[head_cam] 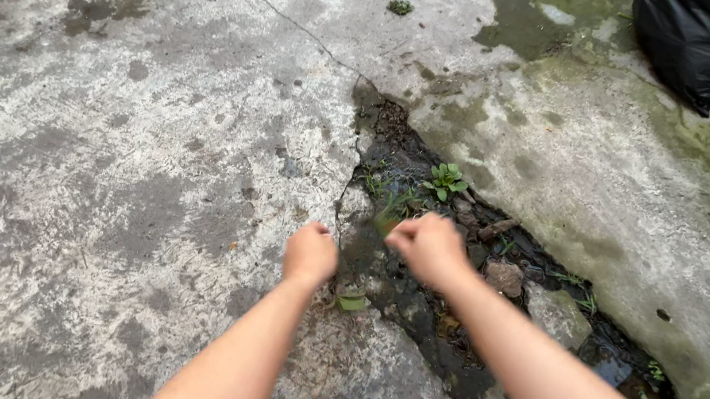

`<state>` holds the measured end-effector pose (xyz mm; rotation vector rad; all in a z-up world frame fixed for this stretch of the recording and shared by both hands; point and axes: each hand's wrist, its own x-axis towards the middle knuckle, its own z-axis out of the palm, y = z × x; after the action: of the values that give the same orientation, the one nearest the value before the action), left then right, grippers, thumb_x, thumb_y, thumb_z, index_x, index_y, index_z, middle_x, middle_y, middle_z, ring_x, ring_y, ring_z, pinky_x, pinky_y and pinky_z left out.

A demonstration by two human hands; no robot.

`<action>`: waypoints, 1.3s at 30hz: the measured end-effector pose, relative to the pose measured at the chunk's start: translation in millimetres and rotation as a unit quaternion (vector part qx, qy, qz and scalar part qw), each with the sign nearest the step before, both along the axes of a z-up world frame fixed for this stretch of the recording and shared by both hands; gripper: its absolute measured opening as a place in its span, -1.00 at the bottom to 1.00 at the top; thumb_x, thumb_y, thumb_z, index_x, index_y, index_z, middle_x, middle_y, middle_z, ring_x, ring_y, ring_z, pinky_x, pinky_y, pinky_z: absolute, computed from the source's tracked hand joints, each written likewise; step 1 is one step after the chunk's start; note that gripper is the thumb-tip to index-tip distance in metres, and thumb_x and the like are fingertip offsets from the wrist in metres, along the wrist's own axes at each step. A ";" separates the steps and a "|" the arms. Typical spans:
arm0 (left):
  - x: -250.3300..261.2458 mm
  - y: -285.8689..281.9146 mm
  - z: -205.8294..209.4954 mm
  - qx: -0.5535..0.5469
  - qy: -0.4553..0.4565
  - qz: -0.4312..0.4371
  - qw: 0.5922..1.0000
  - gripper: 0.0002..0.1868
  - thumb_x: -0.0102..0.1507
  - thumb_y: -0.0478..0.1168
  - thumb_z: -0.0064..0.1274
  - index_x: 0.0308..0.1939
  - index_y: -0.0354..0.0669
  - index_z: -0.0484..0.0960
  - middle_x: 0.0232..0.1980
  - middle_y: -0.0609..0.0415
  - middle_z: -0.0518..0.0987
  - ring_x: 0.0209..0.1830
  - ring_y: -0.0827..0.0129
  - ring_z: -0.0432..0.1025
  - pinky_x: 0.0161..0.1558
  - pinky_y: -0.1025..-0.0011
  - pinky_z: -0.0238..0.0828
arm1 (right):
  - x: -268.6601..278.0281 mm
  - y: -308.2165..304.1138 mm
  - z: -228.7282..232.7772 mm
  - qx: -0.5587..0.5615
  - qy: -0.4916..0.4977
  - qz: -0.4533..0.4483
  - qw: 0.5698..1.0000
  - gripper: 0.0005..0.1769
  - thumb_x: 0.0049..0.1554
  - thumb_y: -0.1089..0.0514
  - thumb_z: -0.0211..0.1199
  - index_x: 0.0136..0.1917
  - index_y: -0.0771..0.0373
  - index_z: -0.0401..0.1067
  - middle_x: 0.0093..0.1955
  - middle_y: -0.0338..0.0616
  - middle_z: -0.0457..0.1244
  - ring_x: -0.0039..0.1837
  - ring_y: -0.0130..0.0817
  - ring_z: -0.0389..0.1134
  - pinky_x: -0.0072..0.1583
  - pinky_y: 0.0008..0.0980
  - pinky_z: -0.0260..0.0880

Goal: The person pulls weeds from a crack in the pavement by hand, puts them in a trash bag, and then waters potted plants using a bucket filled from a faucet.

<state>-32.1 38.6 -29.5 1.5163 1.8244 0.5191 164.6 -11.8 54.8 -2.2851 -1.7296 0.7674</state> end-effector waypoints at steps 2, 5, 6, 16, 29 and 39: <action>-14.2 2.5 10.0 -0.021 0.006 0.019 1.000 -0.68 0.29 -0.14 -0.06 0.03 -0.02 0.73 0.05 -0.13 0.67 0.10 -0.02 0.55 0.15 0.13 0.46 | -29.6 -16.5 -1.0 -0.021 0.040 0.013 0.999 -0.68 0.16 -0.15 0.26 0.10 -0.05 0.63 0.07 -0.23 0.42 0.12 -0.32 0.43 0.26 -0.19 0.44; -25.4 -1.7 20.4 -0.061 0.023 0.080 0.995 -0.68 0.31 -0.14 -0.09 0.07 -0.01 0.67 0.09 -0.06 0.66 0.13 0.03 0.53 0.15 0.10 0.44 | -63.4 -47.1 -12.3 -0.048 0.094 0.088 0.990 -0.51 0.02 -0.19 0.39 0.16 0.03 0.55 0.04 -0.27 0.46 0.16 -0.28 0.41 0.37 -0.14 0.16; -28.0 -4.0 21.5 -0.057 0.031 0.073 0.995 -0.68 0.32 -0.13 -0.08 0.08 -0.02 0.66 0.10 -0.06 0.65 0.14 0.03 0.53 0.15 0.10 0.44 | -65.1 -52.5 -15.0 -0.045 0.093 0.088 0.991 -0.51 0.02 -0.19 0.39 0.16 0.03 0.55 0.04 -0.27 0.46 0.16 -0.28 0.41 0.37 -0.14 0.16; 3.9 -10.5 58.3 0.100 0.114 -0.147 0.977 -0.64 0.29 -0.02 0.03 0.16 0.09 0.57 0.23 0.11 0.50 0.30 0.16 0.31 0.31 0.11 0.21 | 63.6 7.4 -29.7 0.138 0.056 -0.086 0.985 -0.70 0.01 -0.06 0.46 0.00 0.06 0.63 0.02 -0.24 0.48 0.05 -0.35 0.50 0.16 -0.31 0.47; 69.3 37.5 65.8 0.164 0.106 -0.200 0.960 -0.45 0.27 -0.18 0.07 0.35 -0.09 0.39 0.47 -0.02 0.32 0.49 0.09 0.18 0.44 0.10 0.06 | 89.8 70.6 -94.9 0.132 0.098 -0.075 0.983 -0.70 -0.01 0.01 0.50 -0.01 0.10 0.65 -0.12 -0.17 0.48 -0.06 -0.36 0.52 0.05 -0.38 0.47; 23.3 8.0 79.9 0.077 0.092 -0.167 0.979 -0.41 0.31 -0.13 0.02 0.42 -0.05 0.27 0.51 0.03 0.26 0.54 0.17 0.08 0.46 0.10 -0.01 | 10.8 91.8 -136.6 0.124 -0.059 -0.112 0.984 -0.74 -0.02 -0.09 0.48 -0.10 0.04 0.69 -0.11 -0.21 0.46 0.14 -0.12 0.38 0.22 -0.07 0.26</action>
<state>-8.7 46.7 50.4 1.9862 1.6427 0.3745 175.4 80.0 -81.8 -2.3347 -1.4802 0.3590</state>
